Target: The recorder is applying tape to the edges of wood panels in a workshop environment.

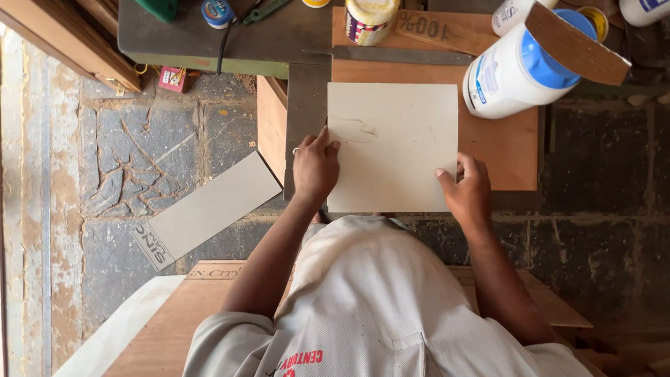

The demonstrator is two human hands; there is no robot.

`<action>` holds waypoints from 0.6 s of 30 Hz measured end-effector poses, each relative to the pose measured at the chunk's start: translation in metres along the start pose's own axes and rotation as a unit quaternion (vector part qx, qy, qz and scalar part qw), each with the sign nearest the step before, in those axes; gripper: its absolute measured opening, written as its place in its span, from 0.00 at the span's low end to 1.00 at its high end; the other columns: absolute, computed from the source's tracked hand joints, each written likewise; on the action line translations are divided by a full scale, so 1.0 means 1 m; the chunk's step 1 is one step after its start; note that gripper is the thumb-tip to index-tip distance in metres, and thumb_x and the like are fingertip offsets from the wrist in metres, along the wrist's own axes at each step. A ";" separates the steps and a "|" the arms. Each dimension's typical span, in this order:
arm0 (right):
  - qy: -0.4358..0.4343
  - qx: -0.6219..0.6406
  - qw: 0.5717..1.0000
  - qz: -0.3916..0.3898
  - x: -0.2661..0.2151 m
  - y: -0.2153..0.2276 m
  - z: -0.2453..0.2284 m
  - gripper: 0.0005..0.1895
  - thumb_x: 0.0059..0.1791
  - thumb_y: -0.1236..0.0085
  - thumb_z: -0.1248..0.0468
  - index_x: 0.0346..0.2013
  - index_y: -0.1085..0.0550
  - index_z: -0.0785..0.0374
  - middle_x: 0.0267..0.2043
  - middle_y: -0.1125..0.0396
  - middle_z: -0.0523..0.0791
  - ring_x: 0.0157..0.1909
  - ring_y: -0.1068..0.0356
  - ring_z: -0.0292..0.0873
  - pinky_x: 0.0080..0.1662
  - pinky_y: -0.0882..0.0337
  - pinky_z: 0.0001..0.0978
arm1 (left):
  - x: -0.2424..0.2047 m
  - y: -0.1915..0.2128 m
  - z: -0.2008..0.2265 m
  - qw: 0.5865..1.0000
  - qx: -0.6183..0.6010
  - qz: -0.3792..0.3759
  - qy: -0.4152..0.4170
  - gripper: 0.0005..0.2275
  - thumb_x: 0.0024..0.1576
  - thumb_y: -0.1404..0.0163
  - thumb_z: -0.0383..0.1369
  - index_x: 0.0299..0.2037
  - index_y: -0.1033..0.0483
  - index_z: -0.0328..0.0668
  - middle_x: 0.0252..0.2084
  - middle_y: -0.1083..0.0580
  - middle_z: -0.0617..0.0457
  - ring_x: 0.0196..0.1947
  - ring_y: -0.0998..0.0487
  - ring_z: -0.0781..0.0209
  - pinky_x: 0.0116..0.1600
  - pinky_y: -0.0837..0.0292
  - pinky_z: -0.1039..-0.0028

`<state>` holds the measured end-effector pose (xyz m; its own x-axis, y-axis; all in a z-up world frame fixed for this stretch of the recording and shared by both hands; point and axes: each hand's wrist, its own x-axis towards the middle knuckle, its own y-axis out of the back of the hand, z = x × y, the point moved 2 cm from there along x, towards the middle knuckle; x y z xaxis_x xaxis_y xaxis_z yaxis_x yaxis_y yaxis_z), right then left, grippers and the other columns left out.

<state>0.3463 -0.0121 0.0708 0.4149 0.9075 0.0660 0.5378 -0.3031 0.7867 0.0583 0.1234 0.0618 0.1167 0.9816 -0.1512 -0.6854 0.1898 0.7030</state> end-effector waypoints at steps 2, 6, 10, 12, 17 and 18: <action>-0.008 -0.007 1.000 -0.011 0.000 -0.002 -0.004 0.23 0.48 0.33 0.60 0.53 0.27 0.67 0.42 0.35 0.49 0.46 0.34 0.49 0.46 0.31 0.44 | 0.001 0.002 0.004 1.000 0.015 0.004 0.003 0.20 0.63 0.53 0.38 0.64 0.29 0.44 0.47 0.25 0.47 0.50 0.24 0.46 0.54 0.29 0.58; -0.046 -0.023 0.998 -0.031 0.002 -0.006 -0.007 0.24 0.47 0.34 0.58 0.53 0.27 0.66 0.41 0.36 0.48 0.44 0.34 0.50 0.45 0.31 0.45 | 0.009 0.000 0.008 0.997 0.064 -0.026 0.022 0.21 0.63 0.54 0.42 0.66 0.32 0.47 0.54 0.27 0.48 0.56 0.28 0.43 0.57 0.30 0.56; -0.041 -0.044 0.998 -0.031 0.003 -0.014 0.009 0.25 0.48 0.34 0.57 0.54 0.28 0.66 0.44 0.35 0.50 0.47 0.34 0.51 0.47 0.31 0.46 | 0.014 -0.012 -0.003 0.995 0.093 -0.027 0.007 0.23 0.64 0.54 0.43 0.67 0.34 0.45 0.55 0.28 0.47 0.58 0.29 0.42 0.58 0.30 0.55; 0.000 -0.071 0.997 -0.018 0.000 -0.020 0.020 0.32 0.48 0.32 0.56 0.60 0.32 0.71 0.49 0.36 0.54 0.51 0.34 0.55 0.49 0.31 0.48 | 0.012 -0.006 0.000 0.996 0.071 -0.046 0.007 0.24 0.64 0.54 0.44 0.68 0.36 0.44 0.56 0.28 0.45 0.58 0.28 0.42 0.59 0.31 0.54; 0.046 -0.032 0.998 -0.033 -0.023 -0.003 0.018 0.41 0.48 0.31 0.56 0.68 0.38 0.73 0.58 0.36 0.59 0.59 0.34 0.59 0.57 0.32 0.49 | -0.017 0.003 -0.018 0.996 0.054 -0.036 -0.064 0.29 0.60 0.49 0.40 0.70 0.39 0.35 0.57 0.29 0.39 0.57 0.29 0.39 0.59 0.32 0.53; 0.070 -0.015 0.997 -0.042 -0.029 0.002 0.015 0.43 0.47 0.30 0.57 0.69 0.39 0.72 0.61 0.36 0.60 0.62 0.35 0.59 0.59 0.33 0.50 | -0.028 0.008 -0.024 0.992 0.050 -0.017 -0.112 0.28 0.59 0.47 0.38 0.69 0.36 0.35 0.57 0.28 0.40 0.57 0.29 0.39 0.62 0.31 0.54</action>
<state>0.3465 -0.0430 0.0607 0.2618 0.9615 0.0835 0.5431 -0.2182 0.8108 0.0326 0.0968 0.0550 0.3033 0.9526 -0.0247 -0.6048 0.2125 0.7675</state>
